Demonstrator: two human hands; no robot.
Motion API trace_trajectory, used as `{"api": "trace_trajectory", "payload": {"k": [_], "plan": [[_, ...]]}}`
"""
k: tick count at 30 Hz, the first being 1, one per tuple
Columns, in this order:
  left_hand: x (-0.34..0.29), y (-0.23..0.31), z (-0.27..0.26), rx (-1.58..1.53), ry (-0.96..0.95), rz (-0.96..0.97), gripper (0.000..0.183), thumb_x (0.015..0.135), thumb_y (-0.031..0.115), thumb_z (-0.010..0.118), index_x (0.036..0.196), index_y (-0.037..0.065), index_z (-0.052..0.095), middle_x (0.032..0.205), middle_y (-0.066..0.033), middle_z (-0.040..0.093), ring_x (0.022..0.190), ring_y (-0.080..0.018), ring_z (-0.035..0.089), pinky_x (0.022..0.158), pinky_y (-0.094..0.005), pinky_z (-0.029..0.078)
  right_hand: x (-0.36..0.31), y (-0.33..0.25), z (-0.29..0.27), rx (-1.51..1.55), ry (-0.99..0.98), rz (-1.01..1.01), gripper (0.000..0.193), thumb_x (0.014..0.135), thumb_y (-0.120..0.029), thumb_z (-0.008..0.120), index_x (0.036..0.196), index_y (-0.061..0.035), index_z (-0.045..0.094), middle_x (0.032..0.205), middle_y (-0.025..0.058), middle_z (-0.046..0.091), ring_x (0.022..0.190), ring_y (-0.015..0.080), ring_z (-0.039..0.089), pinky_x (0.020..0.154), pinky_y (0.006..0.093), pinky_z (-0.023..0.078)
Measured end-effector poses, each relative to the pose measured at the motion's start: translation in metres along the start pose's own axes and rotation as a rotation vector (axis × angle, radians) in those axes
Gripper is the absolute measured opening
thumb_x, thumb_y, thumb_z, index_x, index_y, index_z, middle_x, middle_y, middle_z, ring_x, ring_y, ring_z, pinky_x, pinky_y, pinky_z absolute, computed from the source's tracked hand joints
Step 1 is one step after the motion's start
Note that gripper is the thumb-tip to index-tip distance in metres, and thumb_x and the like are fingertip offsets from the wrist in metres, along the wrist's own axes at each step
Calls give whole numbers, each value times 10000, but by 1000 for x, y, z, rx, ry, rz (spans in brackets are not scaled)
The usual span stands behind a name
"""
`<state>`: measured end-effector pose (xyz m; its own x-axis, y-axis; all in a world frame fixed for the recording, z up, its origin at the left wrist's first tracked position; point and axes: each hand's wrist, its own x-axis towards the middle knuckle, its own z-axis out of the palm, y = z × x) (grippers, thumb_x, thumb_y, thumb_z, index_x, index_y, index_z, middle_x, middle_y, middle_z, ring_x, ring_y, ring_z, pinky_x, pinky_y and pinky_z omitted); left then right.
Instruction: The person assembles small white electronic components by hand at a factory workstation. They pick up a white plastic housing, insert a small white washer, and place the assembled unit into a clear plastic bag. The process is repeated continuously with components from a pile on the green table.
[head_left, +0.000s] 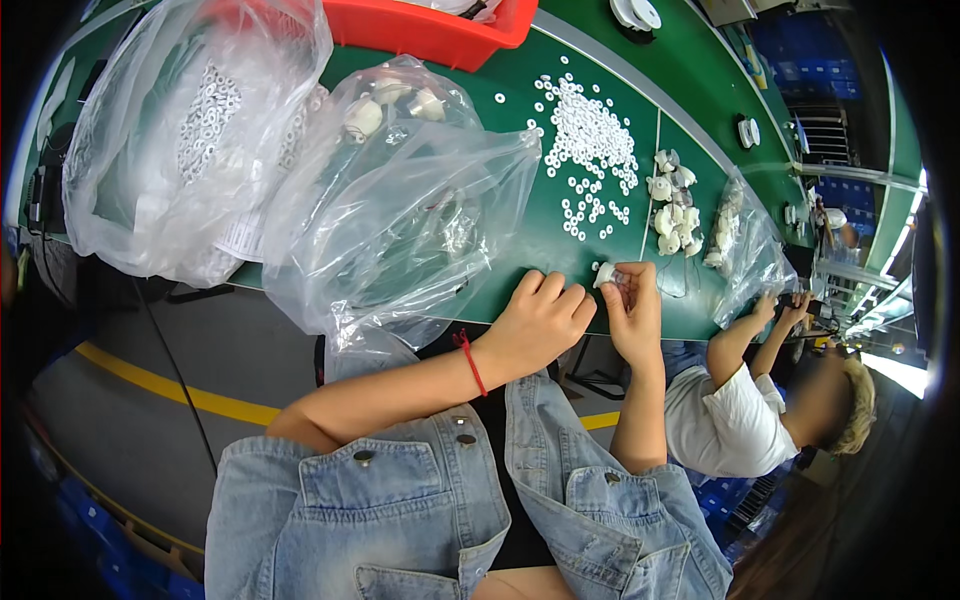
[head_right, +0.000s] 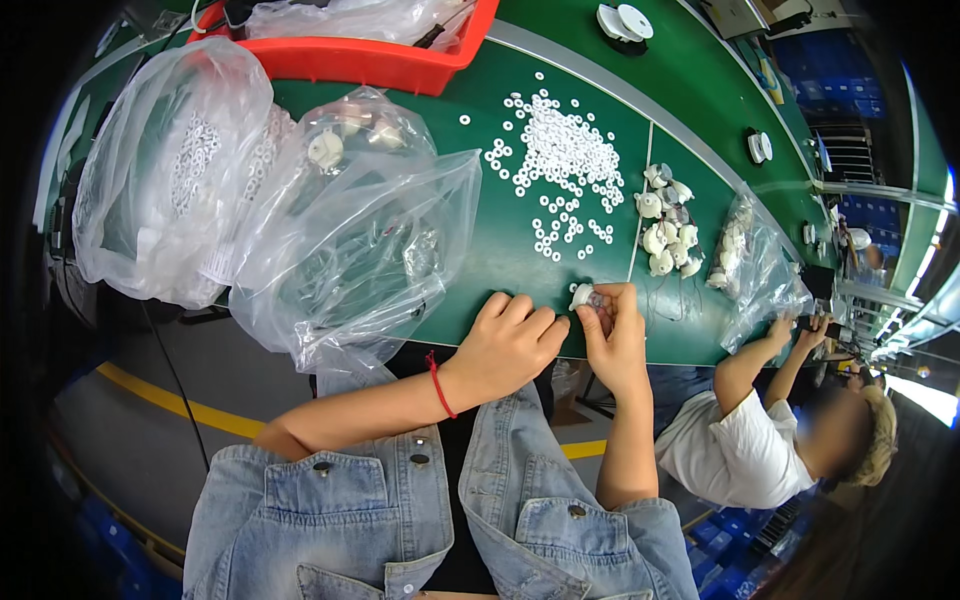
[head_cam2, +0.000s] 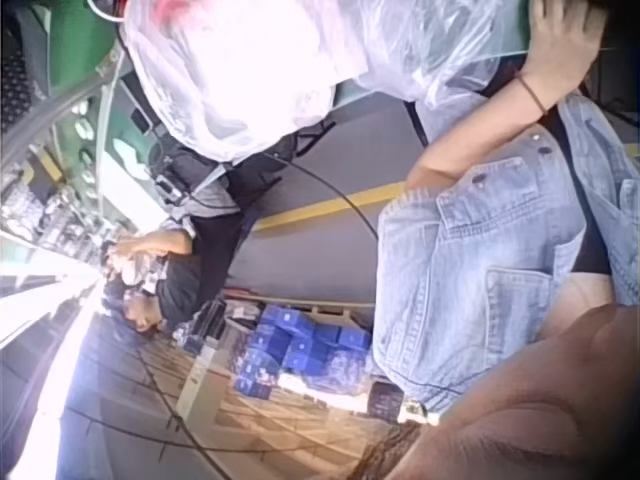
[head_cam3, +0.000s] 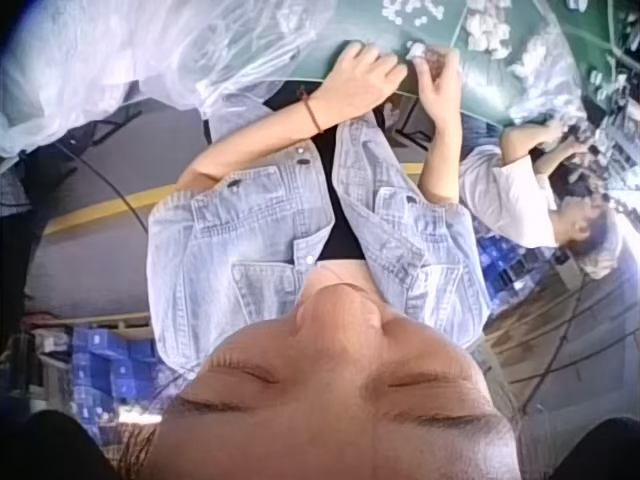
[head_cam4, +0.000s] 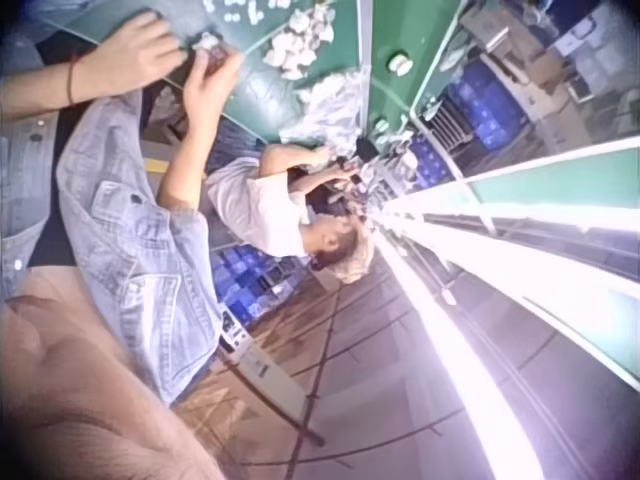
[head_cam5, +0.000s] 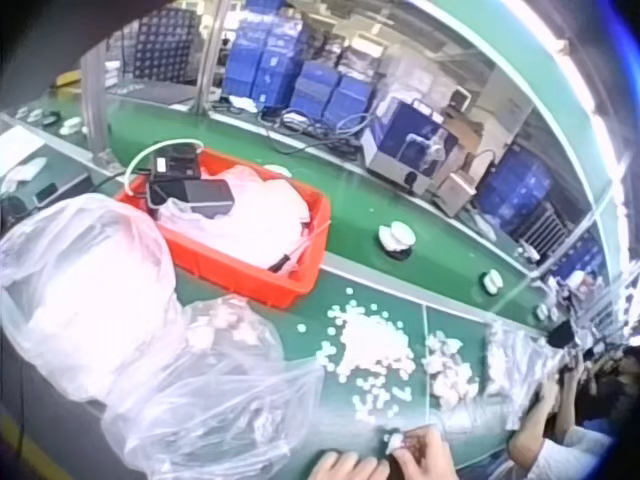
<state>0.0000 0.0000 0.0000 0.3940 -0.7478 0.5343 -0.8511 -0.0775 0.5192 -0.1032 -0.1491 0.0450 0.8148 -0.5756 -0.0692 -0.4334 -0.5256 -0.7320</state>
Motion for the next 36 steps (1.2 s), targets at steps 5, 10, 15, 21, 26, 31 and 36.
{"api": "trace_trajectory", "payload": {"k": [5, 10, 15, 21, 26, 31, 36], "plan": [[-1, -1, -1, -7, 7, -1, 105, 774, 149, 609, 853, 86, 640, 731, -1, 469, 714, -172, 471, 655, -320, 375, -1, 2, 1, 47, 8, 4, 231, 923, -63, 661, 1059, -4, 484, 739, -14, 451, 645, 51, 377, 545, 211, 323], [0, -1, -2, 6, -1, 1, 93, 776, 148, 605, 844, 90, 632, 732, 0, 468, 720, -169, 473, 658, -316, 377, 1, -1, 0, 5, 11, 3, 226, 920, -68, 667, 1043, -2, 490, 719, -12, 447, 635, 54, 376, 542, 214, 324], [0, -1, -3, 1, -6, 0, 90, 774, 148, 604, 840, 92, 628, 730, 0, 464, 721, -167, 473, 657, -313, 377, 3, -4, 0, -27, 7, 0, 218, 917, -73, 669, 1025, -3, 492, 700, -9, 454, 622, 55, 381, 532, 222, 326], [0, -1, -1, 6, -1, 2, 92, 776, 151, 601, 842, 92, 629, 731, -2, 464, 723, -169, 473, 658, -315, 378, 6, -10, -4, -96, -29, -8, 209, 908, -71, 672, 996, -1, 496, 693, 26, 483, 599, 88, 405, 527, 249, 349], [-1, -2, -1, 18, -19, 2, 97, 778, 153, 600, 847, 93, 632, 739, -3, 468, 728, -170, 475, 664, -318, 380, 13, -22, -10, -233, -118, -76, 221, 886, -57, 679, 971, 18, 489, 709, 129, 526, 575, 220, 472, 544, 325, 406], [-1, -1, -1, 14, -17, 5, 103, 780, 153, 600, 854, 91, 638, 744, -4, 472, 735, -172, 479, 671, -318, 383, 19, -31, -18, -267, -211, -98, 211, 884, -37, 663, 958, 19, 474, 771, 167, 554, 595, 277, 511, 565, 360, 429], [0, -1, -2, 13, -17, 6, 109, 778, 155, 603, 854, 87, 640, 743, -3, 471, 736, -172, 479, 673, -318, 384, 27, -39, -20, -304, -291, -83, 222, 882, -35, 658, 924, 10, 445, 768, 185, 565, 617, 324, 549, 567, 389, 428]]}}
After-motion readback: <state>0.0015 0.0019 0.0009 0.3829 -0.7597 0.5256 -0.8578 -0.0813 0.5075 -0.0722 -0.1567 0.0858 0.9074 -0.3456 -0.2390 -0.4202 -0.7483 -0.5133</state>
